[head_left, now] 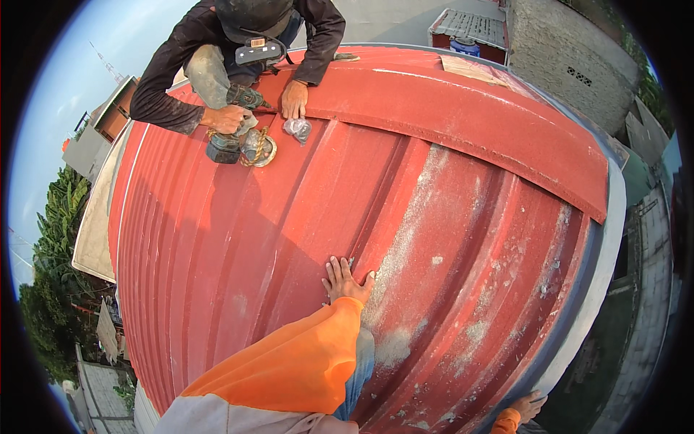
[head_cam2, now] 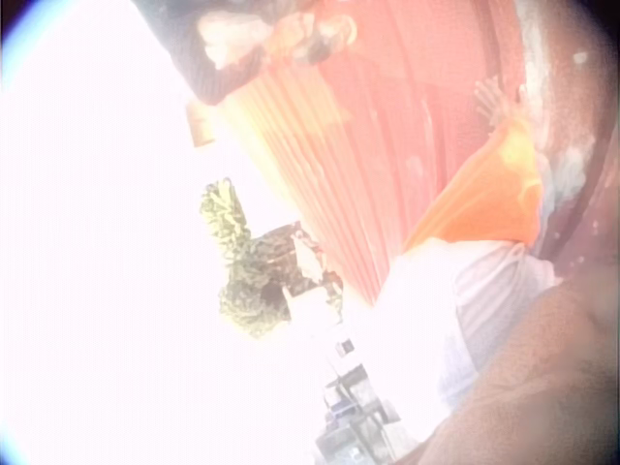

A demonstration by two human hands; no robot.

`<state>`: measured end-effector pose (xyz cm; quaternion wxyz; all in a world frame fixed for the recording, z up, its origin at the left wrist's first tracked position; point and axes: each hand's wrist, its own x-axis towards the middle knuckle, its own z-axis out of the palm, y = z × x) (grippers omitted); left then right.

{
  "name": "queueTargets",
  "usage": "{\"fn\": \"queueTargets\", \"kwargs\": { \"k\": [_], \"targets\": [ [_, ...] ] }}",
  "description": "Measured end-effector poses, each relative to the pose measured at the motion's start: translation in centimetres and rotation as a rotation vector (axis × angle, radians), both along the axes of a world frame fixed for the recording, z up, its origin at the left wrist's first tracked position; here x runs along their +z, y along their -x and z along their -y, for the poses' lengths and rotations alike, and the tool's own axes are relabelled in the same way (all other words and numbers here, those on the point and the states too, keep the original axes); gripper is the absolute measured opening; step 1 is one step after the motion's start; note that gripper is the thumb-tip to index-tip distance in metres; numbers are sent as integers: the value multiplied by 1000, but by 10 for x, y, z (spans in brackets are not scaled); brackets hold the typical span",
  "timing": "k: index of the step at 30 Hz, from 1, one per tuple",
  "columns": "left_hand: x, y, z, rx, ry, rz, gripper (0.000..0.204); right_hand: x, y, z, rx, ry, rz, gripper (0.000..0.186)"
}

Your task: Installing and securing red metal roofing sheets on a curved roof structure.

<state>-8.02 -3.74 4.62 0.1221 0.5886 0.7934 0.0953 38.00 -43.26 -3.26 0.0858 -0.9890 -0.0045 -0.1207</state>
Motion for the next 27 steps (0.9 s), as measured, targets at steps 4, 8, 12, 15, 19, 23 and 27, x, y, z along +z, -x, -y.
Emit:
{"fn": "queueTargets", "kwargs": {
  "k": [4, 8, 12, 15, 19, 23, 27],
  "targets": [
    [0, -1, 0, -2, 3, 5, 92, -4, -3, 4, 12, 3, 33, 60],
    [1, -1, -1, -3, 13, -2, 92, 2, 0, 1, 8, -2, 0, 60],
    [3, -1, -1, 1, 17, 1, 92, 5, 2, -3, -2, 7, -14, 60],
    [3, -1, -1, 3, 18, 5, 92, 5, 1, -2, -24, 12, -26, 61],
    [1, -2, 1, -1, 6, 1, 92, -6, -7, 7, -13, 14, -3, 62],
    [-2, 0, 1, -2, -6, -6, 92, -6, -5, 5, -10, 8, -9, 63],
    [-1, 0, 0, -4, -4, -10, 93, -6, -5, 6, -2, 9, 0, 63]
  ]
}}
